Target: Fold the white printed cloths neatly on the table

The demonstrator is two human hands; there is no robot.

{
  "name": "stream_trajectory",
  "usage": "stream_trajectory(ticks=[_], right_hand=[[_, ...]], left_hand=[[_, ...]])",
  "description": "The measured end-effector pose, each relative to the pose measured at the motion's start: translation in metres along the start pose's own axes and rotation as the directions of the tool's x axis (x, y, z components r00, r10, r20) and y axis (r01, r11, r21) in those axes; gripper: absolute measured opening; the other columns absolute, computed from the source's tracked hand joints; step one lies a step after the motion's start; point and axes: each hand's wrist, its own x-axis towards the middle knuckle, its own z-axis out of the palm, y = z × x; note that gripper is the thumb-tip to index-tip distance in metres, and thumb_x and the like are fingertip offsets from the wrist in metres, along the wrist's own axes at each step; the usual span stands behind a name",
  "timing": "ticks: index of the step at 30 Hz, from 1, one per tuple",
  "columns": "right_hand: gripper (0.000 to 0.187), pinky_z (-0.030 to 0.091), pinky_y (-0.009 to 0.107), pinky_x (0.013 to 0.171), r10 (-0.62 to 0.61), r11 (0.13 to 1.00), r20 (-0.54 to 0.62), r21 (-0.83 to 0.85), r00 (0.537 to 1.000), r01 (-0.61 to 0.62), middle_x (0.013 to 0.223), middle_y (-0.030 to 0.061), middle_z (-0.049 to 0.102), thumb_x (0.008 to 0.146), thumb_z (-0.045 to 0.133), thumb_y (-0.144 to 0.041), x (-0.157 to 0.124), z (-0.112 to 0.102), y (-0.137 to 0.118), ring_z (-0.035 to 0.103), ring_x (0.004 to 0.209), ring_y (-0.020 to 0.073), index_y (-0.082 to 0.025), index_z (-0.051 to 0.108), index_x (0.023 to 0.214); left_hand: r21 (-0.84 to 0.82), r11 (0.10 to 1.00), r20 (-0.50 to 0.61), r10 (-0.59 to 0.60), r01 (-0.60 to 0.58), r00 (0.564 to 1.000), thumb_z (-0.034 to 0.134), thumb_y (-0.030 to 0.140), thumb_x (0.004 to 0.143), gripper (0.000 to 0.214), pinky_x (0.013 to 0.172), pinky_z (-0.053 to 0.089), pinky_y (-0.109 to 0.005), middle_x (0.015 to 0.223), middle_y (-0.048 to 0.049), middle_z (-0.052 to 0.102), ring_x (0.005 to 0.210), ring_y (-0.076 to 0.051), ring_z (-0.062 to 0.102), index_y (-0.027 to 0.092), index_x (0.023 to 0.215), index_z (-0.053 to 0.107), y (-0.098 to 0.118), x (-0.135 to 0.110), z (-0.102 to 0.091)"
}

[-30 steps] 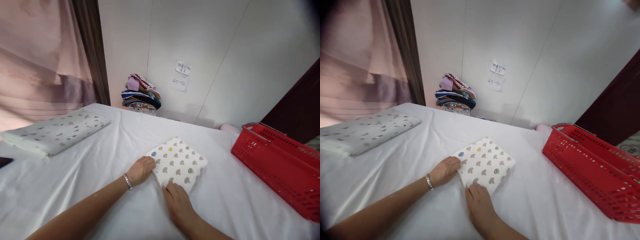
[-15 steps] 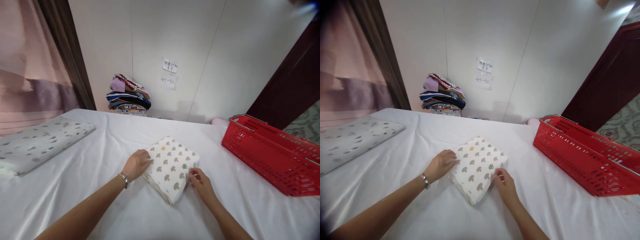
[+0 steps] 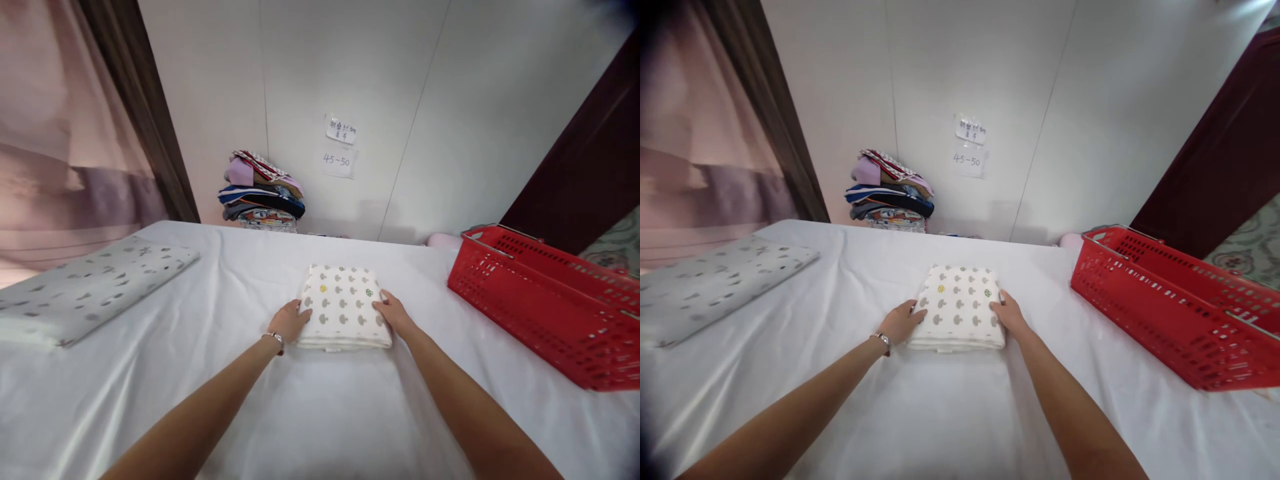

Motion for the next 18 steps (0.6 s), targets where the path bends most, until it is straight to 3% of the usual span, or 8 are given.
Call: stream_trajectory(ticks=[3, 6, 8, 11, 14, 18], right_hand=[[0.051, 0.046, 0.037, 0.076, 0.007, 0.996, -0.004, -0.094, 1.000, -0.007, 0.098, 0.0098, 0.063, 0.071, 0.058, -0.032, 0.004, -0.006, 0.005, 0.060, 0.084, 0.0229, -0.015, 0.053, 0.119], [0.045, 0.044, 0.038, 0.083, -0.183, 0.965, -0.061, -0.203, 0.981, 0.167, 0.117, 0.0097, 0.055, 0.074, 0.055, -0.033, -0.015, -0.009, 0.011, 0.053, 0.103, 0.0247, -0.019, 0.054, 0.117], [0.034, 0.044, 0.037, 0.084, -0.378, 0.897, -0.077, -0.276, 0.922, 0.345, 0.118, 0.0084, 0.054, 0.079, 0.050, -0.031, -0.035, -0.010, 0.010, 0.048, 0.109, 0.0237, -0.021, 0.058, 0.111], [0.024, 0.043, 0.036, 0.085, -0.533, 0.805, 0.045, -0.281, 0.845, 0.523, 0.105, 0.0053, 0.061, 0.084, 0.046, -0.027, -0.063, -0.010, 0.000, 0.051, 0.103, 0.0201, -0.023, 0.063, 0.101], [0.020, 0.042, 0.035, 0.084, -0.563, 0.744, 0.248, -0.264, 0.789, 0.614, 0.095, 0.0026, 0.064, 0.086, 0.047, -0.026, -0.079, -0.006, -0.016, 0.054, 0.095, 0.0185, -0.025, 0.065, 0.094], [0.019, 0.041, 0.033, 0.079, -0.570, 0.672, 0.333, -0.337, 0.751, 0.659, 0.092, 0.0028, 0.062, 0.086, 0.049, -0.024, -0.080, 0.004, -0.025, 0.053, 0.089, 0.0177, -0.025, 0.067, 0.089]], left_hand=[[-0.050, 0.998, 0.016, -0.027, 0.028, 0.999, 0.044, 0.044, 0.082, 0.035, 0.061, 0.045, -0.028, 0.085, -0.0081, 0.066, 0.075, -0.020, 0.063, 0.017, 0.101, 0.056, 0.002, -0.004, 0.003], [-0.086, 0.996, -0.073, -0.008, 0.002, 0.997, 0.049, 0.042, 0.081, 0.033, 0.061, 0.046, -0.028, 0.087, -0.0069, 0.064, 0.075, -0.019, 0.062, 0.018, 0.101, 0.056, 0.002, -0.008, 0.005], [-0.066, 0.993, -0.210, 0.077, -0.093, 0.975, 0.052, 0.038, 0.080, 0.033, 0.065, 0.046, -0.029, 0.098, -0.0083, 0.060, 0.082, -0.020, 0.060, 0.018, 0.107, 0.054, 0.004, -0.012, 0.006], [-0.007, 0.935, -0.325, 0.333, -0.355, 0.885, 0.053, 0.030, 0.082, 0.027, 0.077, 0.045, -0.033, 0.105, -0.0086, 0.057, 0.094, -0.021, 0.054, 0.019, 0.106, 0.056, 0.011, -0.022, 0.006], [0.021, 0.824, -0.240, 0.554, -0.566, 0.797, 0.055, 0.030, 0.082, 0.017, 0.080, 0.043, -0.035, 0.097, -0.0056, 0.060, 0.092, -0.020, 0.053, 0.021, 0.094, 0.062, 0.017, -0.032, 0.005], [0.021, 0.771, -0.120, 0.634, -0.637, 0.764, 0.057, 0.030, 0.082, 0.013, 0.078, 0.042, -0.035, 0.091, -0.0037, 0.061, 0.087, -0.018, 0.054, 0.022, 0.089, 0.064, 0.017, -0.037, 0.004]])
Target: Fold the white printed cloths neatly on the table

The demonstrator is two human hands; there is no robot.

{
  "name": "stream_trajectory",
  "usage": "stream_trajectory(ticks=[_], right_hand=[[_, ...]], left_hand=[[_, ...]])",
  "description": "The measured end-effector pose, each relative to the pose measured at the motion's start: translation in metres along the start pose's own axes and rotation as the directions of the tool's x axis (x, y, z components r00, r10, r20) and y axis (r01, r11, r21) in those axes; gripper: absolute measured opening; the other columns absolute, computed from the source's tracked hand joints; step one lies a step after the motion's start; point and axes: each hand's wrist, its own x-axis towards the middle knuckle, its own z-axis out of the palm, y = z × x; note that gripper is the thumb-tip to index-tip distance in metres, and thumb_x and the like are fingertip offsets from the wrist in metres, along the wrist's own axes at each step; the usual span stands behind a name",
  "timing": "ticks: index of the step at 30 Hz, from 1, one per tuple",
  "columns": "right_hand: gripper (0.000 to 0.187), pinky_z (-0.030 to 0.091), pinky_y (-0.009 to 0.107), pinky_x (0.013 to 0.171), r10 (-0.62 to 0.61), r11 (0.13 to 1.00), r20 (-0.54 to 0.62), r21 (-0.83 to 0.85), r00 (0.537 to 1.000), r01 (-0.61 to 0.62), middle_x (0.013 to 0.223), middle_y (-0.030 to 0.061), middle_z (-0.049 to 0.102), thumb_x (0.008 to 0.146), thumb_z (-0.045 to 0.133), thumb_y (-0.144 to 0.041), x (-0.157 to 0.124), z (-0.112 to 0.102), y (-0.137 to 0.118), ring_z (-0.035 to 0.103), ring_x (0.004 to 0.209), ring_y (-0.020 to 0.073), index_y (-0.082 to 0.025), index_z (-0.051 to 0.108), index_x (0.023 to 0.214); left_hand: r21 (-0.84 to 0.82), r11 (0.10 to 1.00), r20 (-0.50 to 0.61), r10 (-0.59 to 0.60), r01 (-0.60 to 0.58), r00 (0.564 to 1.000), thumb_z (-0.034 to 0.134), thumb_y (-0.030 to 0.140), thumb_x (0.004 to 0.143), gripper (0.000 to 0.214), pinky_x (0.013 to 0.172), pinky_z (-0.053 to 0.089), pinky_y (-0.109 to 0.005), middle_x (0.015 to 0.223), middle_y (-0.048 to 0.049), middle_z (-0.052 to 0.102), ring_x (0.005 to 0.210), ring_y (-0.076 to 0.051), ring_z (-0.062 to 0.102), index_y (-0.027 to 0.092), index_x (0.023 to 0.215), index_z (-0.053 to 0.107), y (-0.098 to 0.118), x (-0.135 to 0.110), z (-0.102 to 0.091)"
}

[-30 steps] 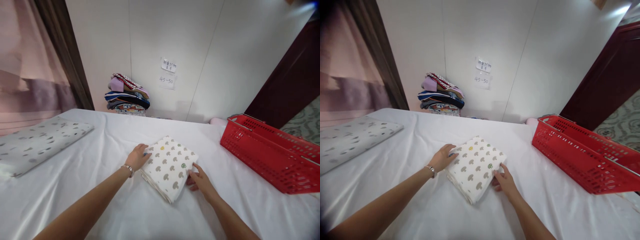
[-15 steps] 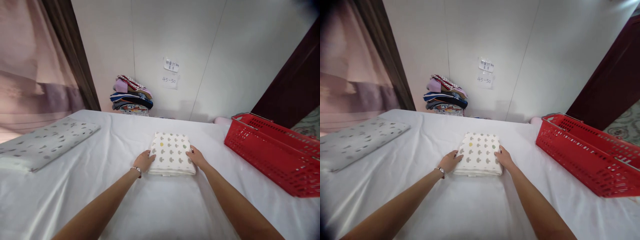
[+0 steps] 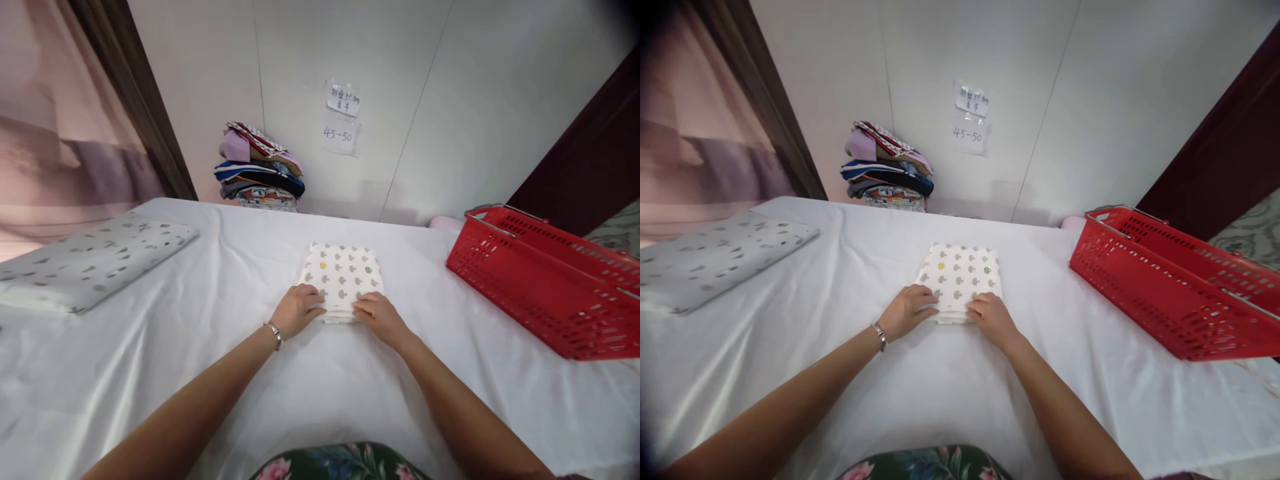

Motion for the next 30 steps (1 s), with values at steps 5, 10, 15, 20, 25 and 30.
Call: stream_trajectory(ticks=[5, 10, 15, 20, 25, 30], right_hand=[[0.020, 0.039, 0.029, 0.075, -0.029, 0.992, 0.011, -0.119, 1.000, 0.030, 0.084, 0.0026, 0.060, 0.087, 0.047, -0.020, 0.007, 0.009, 0.004, 0.050, 0.081, 0.0157, -0.021, 0.066, 0.084], [0.023, 0.038, 0.028, 0.073, -0.018, 0.989, -0.036, -0.148, 0.999, 0.013, 0.081, 0.0031, 0.059, 0.089, 0.041, -0.018, 0.006, 0.013, 0.003, 0.048, 0.077, 0.0152, -0.018, 0.063, 0.081], [0.015, 0.037, 0.029, 0.077, -0.069, 0.994, -0.065, -0.089, 0.996, 0.063, 0.089, 0.0029, 0.060, 0.087, 0.048, -0.023, 0.001, 0.015, 0.004, 0.050, 0.082, 0.0156, -0.020, 0.062, 0.092], [0.021, 0.039, 0.030, 0.075, -0.046, 0.998, -0.124, -0.037, 0.991, 0.042, 0.086, 0.0042, 0.060, 0.090, 0.041, -0.021, -0.001, 0.021, 0.010, 0.050, 0.081, 0.0168, -0.020, 0.062, 0.087], [0.024, 0.038, 0.032, 0.075, -0.059, 0.997, -0.152, -0.051, 0.987, 0.051, 0.086, 0.0056, 0.059, 0.090, 0.038, -0.021, -0.004, 0.023, 0.007, 0.049, 0.082, 0.0176, -0.018, 0.061, 0.087], [0.016, 0.038, 0.032, 0.077, -0.061, 0.996, -0.083, -0.069, 0.995, 0.055, 0.091, 0.0050, 0.059, 0.087, 0.048, -0.025, -0.005, 0.022, 0.004, 0.050, 0.084, 0.0181, -0.020, 0.062, 0.092]], left_hand=[[0.036, 0.998, 0.072, 0.052, -0.055, 0.996, 0.058, 0.027, 0.081, 0.013, 0.076, 0.040, -0.034, 0.091, -0.0031, 0.060, 0.086, -0.018, 0.053, 0.023, 0.093, 0.064, -0.003, 0.001, -0.001], [0.074, 0.994, 0.048, 0.080, -0.083, 0.996, 0.047, 0.028, 0.088, 0.018, 0.074, 0.040, -0.032, 0.087, -0.0036, 0.060, 0.082, -0.017, 0.052, 0.022, 0.089, 0.064, 0.000, 0.001, 0.001], [0.086, 0.994, 0.015, 0.070, -0.071, 0.997, 0.040, 0.024, 0.090, 0.024, 0.074, 0.039, -0.032, 0.085, -0.0042, 0.059, 0.081, -0.017, 0.050, 0.019, 0.081, 0.061, 0.005, 0.000, 0.005], [0.085, 0.996, -0.023, 0.020, -0.018, 1.000, 0.038, 0.022, 0.090, 0.022, 0.074, 0.040, -0.033, 0.083, -0.0045, 0.057, 0.080, -0.017, 0.049, 0.017, 0.081, 0.056, 0.010, 0.001, 0.011], [0.030, 1.000, -0.063, -0.004, 0.006, 0.998, 0.037, 0.021, 0.090, 0.020, 0.076, 0.040, -0.033, 0.084, -0.0046, 0.056, 0.082, -0.017, 0.049, 0.017, 0.082, 0.054, 0.012, -0.002, 0.014], [-0.014, 0.999, -0.074, -0.035, 0.034, 0.997, 0.034, 0.021, 0.091, 0.021, 0.076, 0.040, -0.033, 0.082, -0.0048, 0.055, 0.082, -0.018, 0.049, 0.017, 0.082, 0.053, 0.013, -0.002, 0.013]])
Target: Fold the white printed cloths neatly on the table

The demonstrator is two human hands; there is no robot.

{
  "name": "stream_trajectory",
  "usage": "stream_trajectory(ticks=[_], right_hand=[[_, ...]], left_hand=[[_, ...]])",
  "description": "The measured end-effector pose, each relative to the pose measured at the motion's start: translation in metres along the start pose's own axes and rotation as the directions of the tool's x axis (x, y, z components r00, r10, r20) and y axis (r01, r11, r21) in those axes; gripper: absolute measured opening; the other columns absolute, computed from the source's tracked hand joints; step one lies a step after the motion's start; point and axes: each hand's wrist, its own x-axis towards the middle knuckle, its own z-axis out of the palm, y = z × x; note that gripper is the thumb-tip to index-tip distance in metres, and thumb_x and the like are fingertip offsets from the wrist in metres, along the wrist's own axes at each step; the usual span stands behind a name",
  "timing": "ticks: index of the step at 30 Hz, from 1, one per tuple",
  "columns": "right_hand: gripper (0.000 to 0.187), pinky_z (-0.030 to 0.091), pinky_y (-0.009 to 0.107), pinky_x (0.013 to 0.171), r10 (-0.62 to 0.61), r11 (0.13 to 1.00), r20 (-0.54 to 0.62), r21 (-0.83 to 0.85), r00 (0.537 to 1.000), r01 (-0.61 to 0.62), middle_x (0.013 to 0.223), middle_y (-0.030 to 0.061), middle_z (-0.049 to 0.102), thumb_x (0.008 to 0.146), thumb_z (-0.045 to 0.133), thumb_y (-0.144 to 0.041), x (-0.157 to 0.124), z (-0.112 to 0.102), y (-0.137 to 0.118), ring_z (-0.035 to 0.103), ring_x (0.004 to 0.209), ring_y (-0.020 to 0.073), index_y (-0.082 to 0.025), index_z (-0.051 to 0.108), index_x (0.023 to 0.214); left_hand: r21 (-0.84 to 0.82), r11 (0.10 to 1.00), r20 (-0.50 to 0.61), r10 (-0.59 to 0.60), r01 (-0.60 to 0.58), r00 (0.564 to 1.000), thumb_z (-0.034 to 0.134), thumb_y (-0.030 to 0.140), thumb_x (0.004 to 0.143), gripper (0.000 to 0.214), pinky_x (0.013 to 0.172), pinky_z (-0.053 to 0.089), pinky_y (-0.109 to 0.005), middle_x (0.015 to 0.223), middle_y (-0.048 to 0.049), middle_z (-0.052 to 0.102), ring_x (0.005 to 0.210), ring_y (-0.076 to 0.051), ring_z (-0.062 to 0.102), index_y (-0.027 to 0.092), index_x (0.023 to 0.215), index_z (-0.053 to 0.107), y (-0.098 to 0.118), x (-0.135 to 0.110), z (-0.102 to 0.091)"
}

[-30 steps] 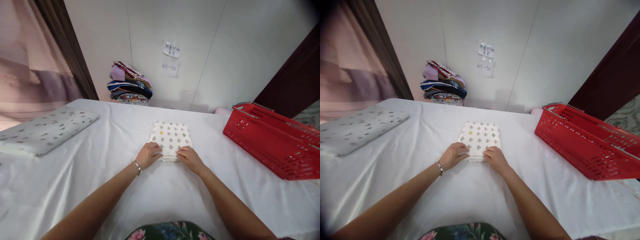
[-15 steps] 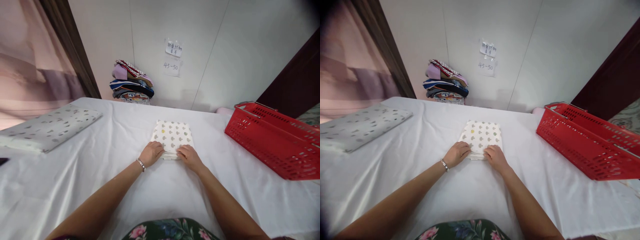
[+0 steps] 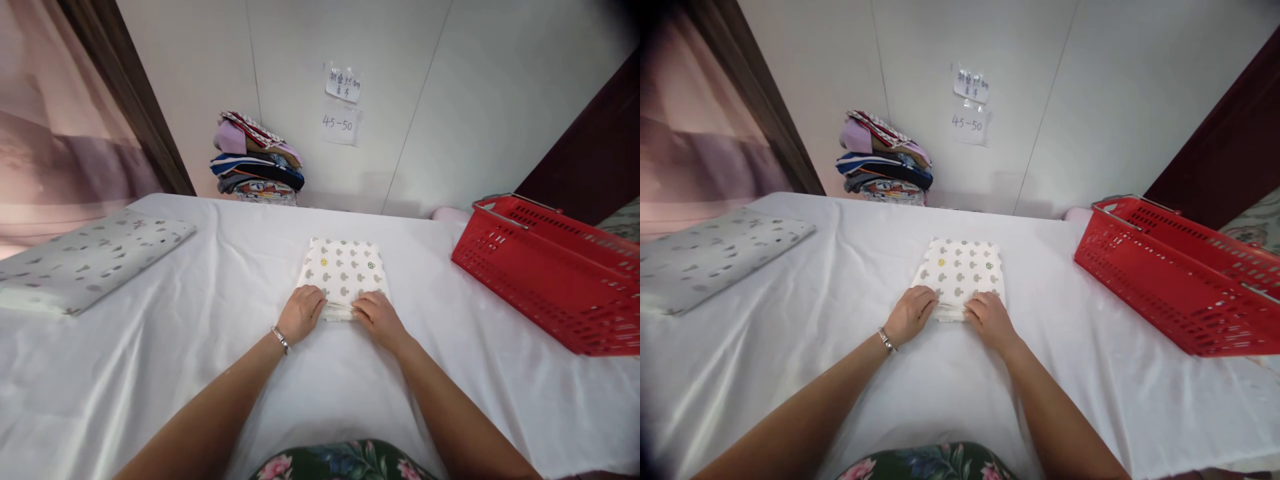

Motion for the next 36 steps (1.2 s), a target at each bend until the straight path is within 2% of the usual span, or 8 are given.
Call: stream_trajectory(ticks=[8, 13, 19, 24, 29, 36], right_hand=[[0.017, 0.039, 0.034, 0.077, 0.002, 0.998, -0.014, -0.062, 1.000, -0.003, 0.094, 0.0061, 0.059, 0.087, 0.047, -0.023, 0.001, 0.004, -0.004, 0.049, 0.085, 0.0191, -0.019, 0.060, 0.096], [0.021, 0.041, 0.034, 0.073, -0.053, 0.999, -0.146, -0.021, 0.988, 0.050, 0.092, 0.0082, 0.059, 0.089, 0.039, -0.019, -0.002, -0.001, -0.005, 0.050, 0.083, 0.0193, -0.018, 0.059, 0.096], [0.022, 0.039, 0.032, 0.070, -0.089, 0.994, -0.001, -0.066, 0.996, 0.089, 0.084, 0.0062, 0.059, 0.089, 0.038, -0.016, -0.005, -0.003, -0.003, 0.050, 0.079, 0.0178, -0.018, 0.060, 0.085], [0.021, 0.040, 0.031, 0.069, -0.108, 0.993, -0.060, -0.064, 0.992, 0.104, 0.086, 0.0070, 0.059, 0.089, 0.038, -0.016, -0.006, -0.005, -0.005, 0.050, 0.078, 0.0175, -0.018, 0.059, 0.086], [0.022, 0.040, 0.030, 0.068, -0.088, 0.993, -0.026, -0.076, 0.996, 0.086, 0.084, 0.0065, 0.058, 0.089, 0.036, -0.015, -0.005, -0.006, -0.009, 0.049, 0.077, 0.0175, -0.018, 0.057, 0.083], [0.024, 0.038, 0.030, 0.068, -0.105, 0.992, -0.015, -0.076, 0.994, 0.103, 0.083, 0.0067, 0.058, 0.089, 0.035, -0.015, -0.004, -0.006, -0.010, 0.048, 0.077, 0.0174, -0.017, 0.057, 0.082]], left_hand=[[-0.045, 0.999, -0.010, -0.030, 0.030, 0.999, 0.032, 0.021, 0.091, 0.022, 0.075, 0.040, -0.033, 0.078, -0.0041, 0.053, 0.078, -0.017, 0.048, 0.018, 0.078, 0.050, -0.001, 0.001, 0.002], [-0.060, 0.998, 0.002, 0.002, -0.002, 1.000, 0.033, 0.021, 0.091, 0.021, 0.075, 0.040, -0.033, 0.081, -0.0043, 0.054, 0.080, -0.017, 0.048, 0.018, 0.080, 0.049, -0.002, 0.001, 0.001], [-0.063, 0.995, 0.082, 0.076, -0.071, 0.994, 0.038, 0.025, 0.091, 0.019, 0.076, 0.040, -0.033, 0.083, -0.0040, 0.056, 0.080, -0.017, 0.050, 0.018, 0.082, 0.053, -0.006, 0.000, -0.003], [-0.106, 0.990, 0.093, 0.104, -0.094, 0.990, 0.055, 0.032, 0.083, 0.014, 0.078, 0.041, -0.033, 0.089, -0.0036, 0.058, 0.085, -0.018, 0.052, 0.020, 0.090, 0.057, -0.009, -0.001, -0.006], [-0.099, 0.989, 0.076, 0.114, -0.106, 0.991, 0.051, 0.023, 0.085, 0.008, 0.078, 0.041, -0.032, 0.086, -0.0025, 0.058, 0.083, -0.016, 0.051, 0.020, 0.087, 0.058, -0.007, -0.001, -0.006], [-0.034, 0.994, 0.072, 0.109, -0.107, 0.991, 0.041, 0.025, 0.090, 0.017, 0.074, 0.040, -0.031, 0.083, -0.0039, 0.056, 0.080, -0.016, 0.049, 0.017, 0.083, 0.054, -0.003, -0.002, -0.011]])
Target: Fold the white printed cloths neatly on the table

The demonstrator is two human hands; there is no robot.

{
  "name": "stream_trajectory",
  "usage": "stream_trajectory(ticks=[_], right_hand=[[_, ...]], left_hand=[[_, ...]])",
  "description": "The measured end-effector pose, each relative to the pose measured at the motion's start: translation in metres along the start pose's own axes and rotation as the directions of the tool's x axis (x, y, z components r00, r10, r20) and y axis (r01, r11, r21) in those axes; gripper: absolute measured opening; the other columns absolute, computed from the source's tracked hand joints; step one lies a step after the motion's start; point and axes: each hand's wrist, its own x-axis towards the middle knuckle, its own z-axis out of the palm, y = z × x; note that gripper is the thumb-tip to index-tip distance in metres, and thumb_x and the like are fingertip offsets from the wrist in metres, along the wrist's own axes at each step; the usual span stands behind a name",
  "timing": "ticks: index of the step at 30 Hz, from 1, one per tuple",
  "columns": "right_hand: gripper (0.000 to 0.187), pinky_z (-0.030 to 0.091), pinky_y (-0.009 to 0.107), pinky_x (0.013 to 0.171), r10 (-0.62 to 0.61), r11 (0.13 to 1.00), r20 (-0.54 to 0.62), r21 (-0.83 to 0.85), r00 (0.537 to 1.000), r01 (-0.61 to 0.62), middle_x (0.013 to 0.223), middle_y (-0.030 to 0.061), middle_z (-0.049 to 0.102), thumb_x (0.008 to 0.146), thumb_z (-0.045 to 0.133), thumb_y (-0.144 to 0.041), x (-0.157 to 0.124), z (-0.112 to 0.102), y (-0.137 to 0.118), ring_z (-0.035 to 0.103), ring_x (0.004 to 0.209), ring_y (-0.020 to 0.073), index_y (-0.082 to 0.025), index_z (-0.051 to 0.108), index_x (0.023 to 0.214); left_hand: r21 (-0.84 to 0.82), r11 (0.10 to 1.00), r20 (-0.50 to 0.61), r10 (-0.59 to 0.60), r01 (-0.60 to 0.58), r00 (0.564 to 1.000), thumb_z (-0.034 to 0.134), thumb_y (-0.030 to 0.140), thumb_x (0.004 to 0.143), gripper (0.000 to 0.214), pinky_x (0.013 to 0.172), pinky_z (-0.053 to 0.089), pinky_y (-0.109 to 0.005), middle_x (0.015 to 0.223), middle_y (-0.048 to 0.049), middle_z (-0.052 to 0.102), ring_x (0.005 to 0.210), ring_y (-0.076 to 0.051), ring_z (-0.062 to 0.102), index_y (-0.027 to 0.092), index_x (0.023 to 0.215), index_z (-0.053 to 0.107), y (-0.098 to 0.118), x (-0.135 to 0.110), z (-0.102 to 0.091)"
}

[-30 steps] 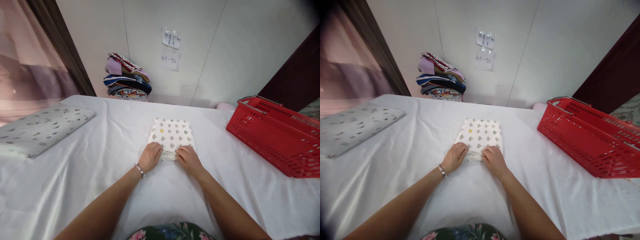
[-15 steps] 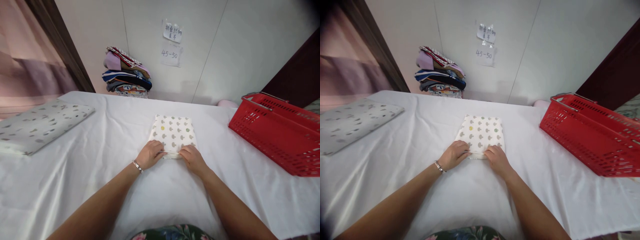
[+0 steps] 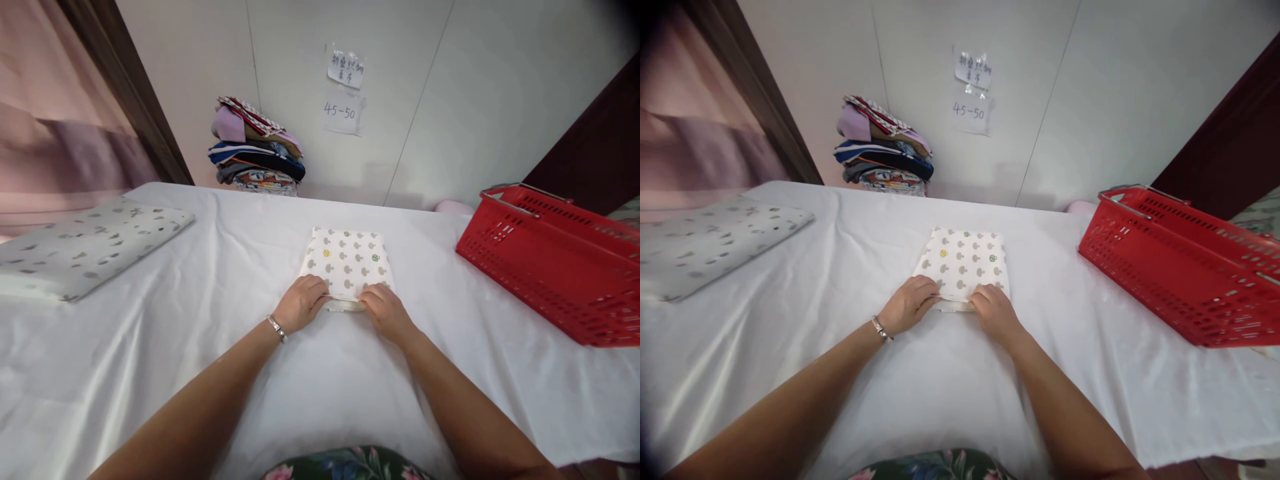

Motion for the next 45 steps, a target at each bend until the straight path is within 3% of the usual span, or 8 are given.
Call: stream_trajectory(ticks=[7, 15, 23, 29, 40, 45], right_hand=[[0.018, 0.037, 0.029, 0.070, 0.001, 1.000, 0.112, -0.005, 0.994, 0.000, 0.083, 0.0044, 0.057, 0.089, 0.041, -0.018, -0.002, 0.001, 0.002, 0.048, 0.078, 0.0160, -0.019, 0.057, 0.082], [0.015, 0.037, 0.029, 0.071, 0.013, 0.999, 0.127, -0.034, 0.992, -0.008, 0.086, 0.0045, 0.058, 0.086, 0.045, -0.016, -0.003, 0.000, 0.005, 0.049, 0.081, 0.0168, -0.019, 0.059, 0.087], [0.023, 0.039, 0.030, 0.071, 0.001, 0.999, -0.035, -0.047, 0.999, -0.003, 0.090, 0.0065, 0.060, 0.086, 0.040, -0.010, -0.005, 0.002, 0.007, 0.050, 0.081, 0.0174, -0.019, 0.061, 0.092], [0.018, 0.037, 0.030, 0.071, 0.001, 1.000, 0.086, -0.015, 0.996, 0.001, 0.086, 0.0039, 0.060, 0.085, 0.046, -0.013, -0.004, -0.001, 0.008, 0.050, 0.080, 0.0160, -0.020, 0.062, 0.090], [0.023, 0.037, 0.028, 0.069, -0.012, 1.000, 0.056, 0.014, 0.998, 0.011, 0.082, 0.0030, 0.058, 0.086, 0.043, -0.012, -0.005, 0.003, 0.009, 0.049, 0.078, 0.0148, -0.020, 0.064, 0.082], [0.019, 0.039, 0.028, 0.070, 0.003, 1.000, 0.076, 0.023, 0.997, -0.005, 0.084, 0.0025, 0.059, 0.084, 0.046, -0.011, -0.006, -0.003, 0.011, 0.050, 0.081, 0.0154, -0.021, 0.062, 0.085]], left_hand=[[0.055, 0.998, 0.088, 0.028, -0.033, 0.996, 0.049, 0.027, 0.086, 0.011, 0.076, 0.040, -0.032, 0.086, -0.0033, 0.057, 0.082, -0.017, 0.049, 0.019, 0.087, 0.055, 0.000, -0.003, -0.001], [0.116, 0.993, 0.060, 0.030, -0.037, 0.998, 0.048, 0.025, 0.086, 0.010, 0.076, 0.040, -0.032, 0.087, -0.0039, 0.058, 0.083, -0.018, 0.049, 0.019, 0.087, 0.057, -0.001, -0.005, 0.004], [0.144, 0.989, 0.018, 0.031, -0.034, 0.999, 0.043, 0.023, 0.088, 0.013, 0.072, 0.039, -0.032, 0.084, -0.0051, 0.057, 0.078, -0.018, 0.048, 0.018, 0.084, 0.055, 0.002, -0.004, 0.004], [0.177, 0.984, 0.054, 0.019, -0.029, 0.998, 0.046, 0.022, 0.086, 0.011, 0.071, 0.038, -0.032, 0.082, -0.0050, 0.056, 0.077, -0.018, 0.047, 0.017, 0.081, 0.054, 0.003, -0.004, 0.008], [0.153, 0.987, 0.050, 0.041, -0.048, 0.998, 0.051, 0.024, 0.084, 0.009, 0.074, 0.039, -0.032, 0.087, -0.0048, 0.058, 0.081, -0.018, 0.049, 0.019, 0.088, 0.057, -0.001, -0.008, 0.004], [0.173, 0.985, 0.062, -0.011, 0.000, 0.998, 0.055, 0.021, 0.080, 0.006, 0.073, 0.039, -0.034, 0.086, -0.0044, 0.059, 0.083, -0.019, 0.051, 0.020, 0.085, 0.059, -0.005, -0.012, -0.006]])
